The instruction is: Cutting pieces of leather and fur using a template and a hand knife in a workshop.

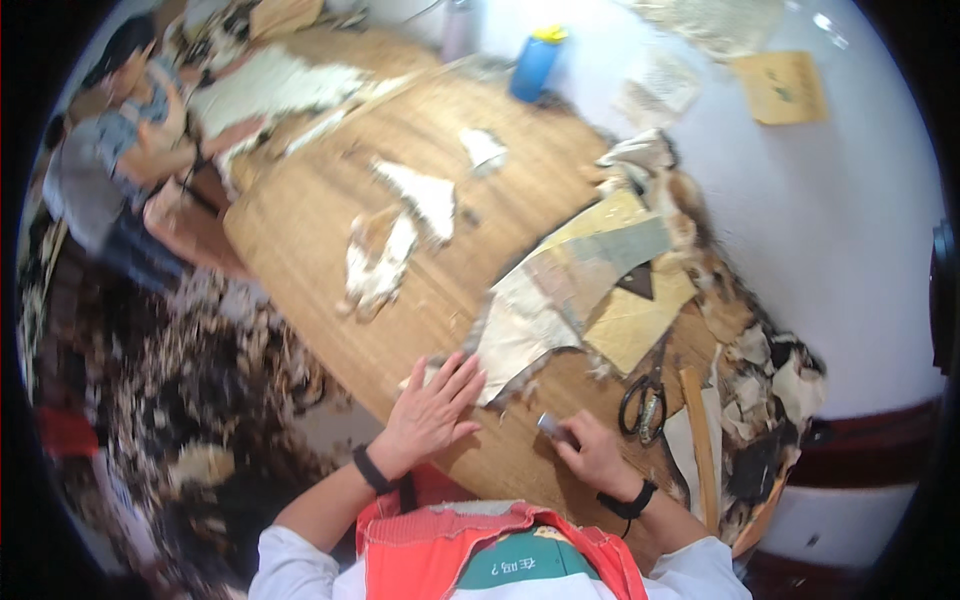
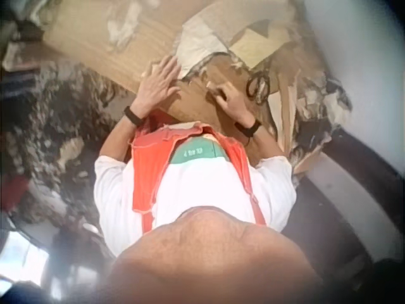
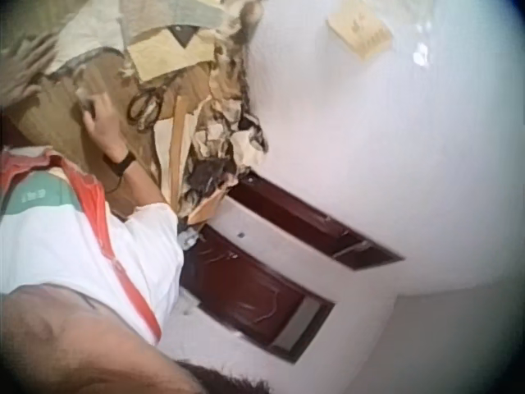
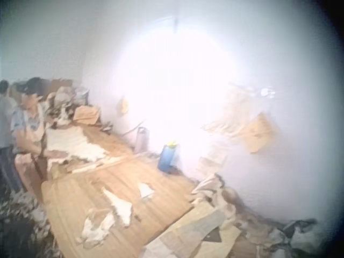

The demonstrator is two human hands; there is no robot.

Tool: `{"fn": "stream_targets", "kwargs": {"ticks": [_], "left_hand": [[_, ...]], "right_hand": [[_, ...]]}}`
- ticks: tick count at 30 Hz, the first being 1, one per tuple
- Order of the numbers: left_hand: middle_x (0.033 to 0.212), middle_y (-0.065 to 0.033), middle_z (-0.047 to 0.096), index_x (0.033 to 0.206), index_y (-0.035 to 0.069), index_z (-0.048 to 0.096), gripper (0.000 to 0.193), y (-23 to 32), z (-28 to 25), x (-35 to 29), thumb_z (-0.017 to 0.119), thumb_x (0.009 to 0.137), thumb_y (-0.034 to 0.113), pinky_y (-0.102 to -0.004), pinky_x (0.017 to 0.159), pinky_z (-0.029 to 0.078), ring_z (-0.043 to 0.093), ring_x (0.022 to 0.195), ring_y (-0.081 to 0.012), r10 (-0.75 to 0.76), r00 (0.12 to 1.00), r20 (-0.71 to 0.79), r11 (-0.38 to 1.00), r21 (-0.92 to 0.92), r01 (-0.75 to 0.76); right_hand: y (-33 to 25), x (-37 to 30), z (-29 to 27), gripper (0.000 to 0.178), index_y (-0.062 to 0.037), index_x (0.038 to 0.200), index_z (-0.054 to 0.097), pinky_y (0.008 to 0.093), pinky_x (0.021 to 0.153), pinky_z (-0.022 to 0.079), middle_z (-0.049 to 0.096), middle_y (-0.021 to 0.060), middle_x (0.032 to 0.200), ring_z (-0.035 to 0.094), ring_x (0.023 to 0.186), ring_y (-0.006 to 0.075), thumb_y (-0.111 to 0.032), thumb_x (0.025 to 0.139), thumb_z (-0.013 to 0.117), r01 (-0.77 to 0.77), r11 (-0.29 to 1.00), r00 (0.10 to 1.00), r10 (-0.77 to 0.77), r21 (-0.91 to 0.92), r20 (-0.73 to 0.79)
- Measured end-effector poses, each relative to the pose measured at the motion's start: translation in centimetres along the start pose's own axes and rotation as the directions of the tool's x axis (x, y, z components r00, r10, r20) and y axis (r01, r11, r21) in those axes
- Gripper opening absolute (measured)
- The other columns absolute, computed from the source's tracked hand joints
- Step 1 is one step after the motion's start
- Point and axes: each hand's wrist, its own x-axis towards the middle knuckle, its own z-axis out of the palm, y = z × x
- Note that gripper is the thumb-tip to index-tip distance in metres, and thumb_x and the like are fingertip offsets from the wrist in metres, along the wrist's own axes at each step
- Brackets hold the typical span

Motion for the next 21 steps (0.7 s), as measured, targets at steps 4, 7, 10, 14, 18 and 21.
{"fn": "stream_targets", "kwargs": {"ticks": [4, 7, 10, 14, 18, 21], "left_hand": [[0.156, -0.0103, 0.034, 0.148, 0.009, 0.038, 0.078, -0.3, 0.0, 0.5, 0.059, 0.087, 0.053, -0.0595, 0.11, 0.027, 0.03, 0.144, -0.0289, 0.043, 0.998, 0.037, 0.997, 0.059, -0.045], [0.155, -0.0118, 0.035, 0.147, 0.009, 0.04, 0.076, 0.0, -0.4, 0.7, 0.059, 0.088, 0.052, -0.0615, 0.109, 0.028, 0.031, 0.143, -0.0307, 0.069, 0.996, 0.052, 0.995, 0.069, -0.072], [0.154, -0.0133, 0.035, 0.147, 0.009, 0.04, 0.074, 0.2, -1.0, 0.8, 0.059, 0.089, 0.051, -0.0629, 0.108, 0.027, 0.032, 0.142, -0.0323, 0.066, 0.993, 0.094, 0.987, 0.142, -0.079], [0.157, -0.0149, 0.03, 0.15, 0.01, 0.035, 0.075, -0.8, -1.4, 1.4, 0.054, 0.091, 0.053, -0.0625, 0.108, 0.028, 0.029, 0.145, -0.0329, 0.111, 0.991, 0.073, 0.993, 0.026, -0.113], [0.16, -0.0143, 0.025, 0.153, 0.015, 0.03, 0.074, -1.4, -0.3, 4.6, 0.049, 0.094, 0.055, -0.0598, 0.11, 0.026, 0.027, 0.146, -0.033, 0.275, 0.945, 0.178, 0.958, 0.031, -0.285], [0.16, -0.0133, 0.025, 0.153, 0.016, 0.029, 0.075, -1.7, 0.0, 5.0, 0.049, 0.093, 0.055, -0.0601, 0.11, 0.026, 0.027, 0.146, -0.0331, 0.289, 0.932, 0.221, 0.954, 0.02, -0.3]], "right_hand": [[0.2, -2.9, 1.9, 0.023, -0.0064, 0.098, 0.063, 0.0425, 0.071, 0.05, 0.057, 0.0145, 0.092, 0.06, 0.085, 0.0346, -0.021, 0.082, 0.071, -0.069, 0.997, 0.985, 0.061, -0.046, -0.162], [-0.4, -3.0, 0.8, 0.027, -0.0074, 0.097, 0.064, 0.0426, 0.073, 0.049, 0.057, 0.0143, 0.091, 0.058, 0.087, 0.0338, -0.027, 0.081, 0.073, -0.008, 0.987, 0.983, -0.021, -0.158, -0.181], [-0.9, -1.3, -2.6, 0.027, -0.0066, 0.094, 0.064, 0.0435, 0.073, 0.049, 0.058, 0.0142, 0.089, 0.06, 0.085, 0.0332, -0.031, 0.084, 0.071, 0.018, 0.98, 0.979, -0.057, -0.196, -0.194], [1.8, 7.0, -11.3, 0.019, -0.0047, 0.098, 0.067, 0.0433, 0.076, 0.05, 0.064, 0.0168, 0.089, 0.062, 0.086, 0.0379, -0.021, 0.092, 0.059, -0.053, 0.987, 0.975, 0.017, -0.155, -0.22], [10.6, 17.5, -13.2, 0.026, -0.0011, 0.112, 0.062, 0.0466, 0.087, 0.048, 0.061, 0.02, 0.108, 0.058, 0.104, 0.0377, -0.01, 0.091, 0.049, -0.157, 0.947, 0.9, 0.021, -0.279, -0.436], [14.2, 23.5, -11.6, 0.034, -0.0027, 0.122, 0.056, 0.0503, 0.099, 0.04, 0.055, 0.0212, 0.123, 0.048, 0.121, 0.0391, -0.01, 0.09, 0.049, -0.317, 0.905, 0.79, 0.086, -0.283, -0.608]]}}
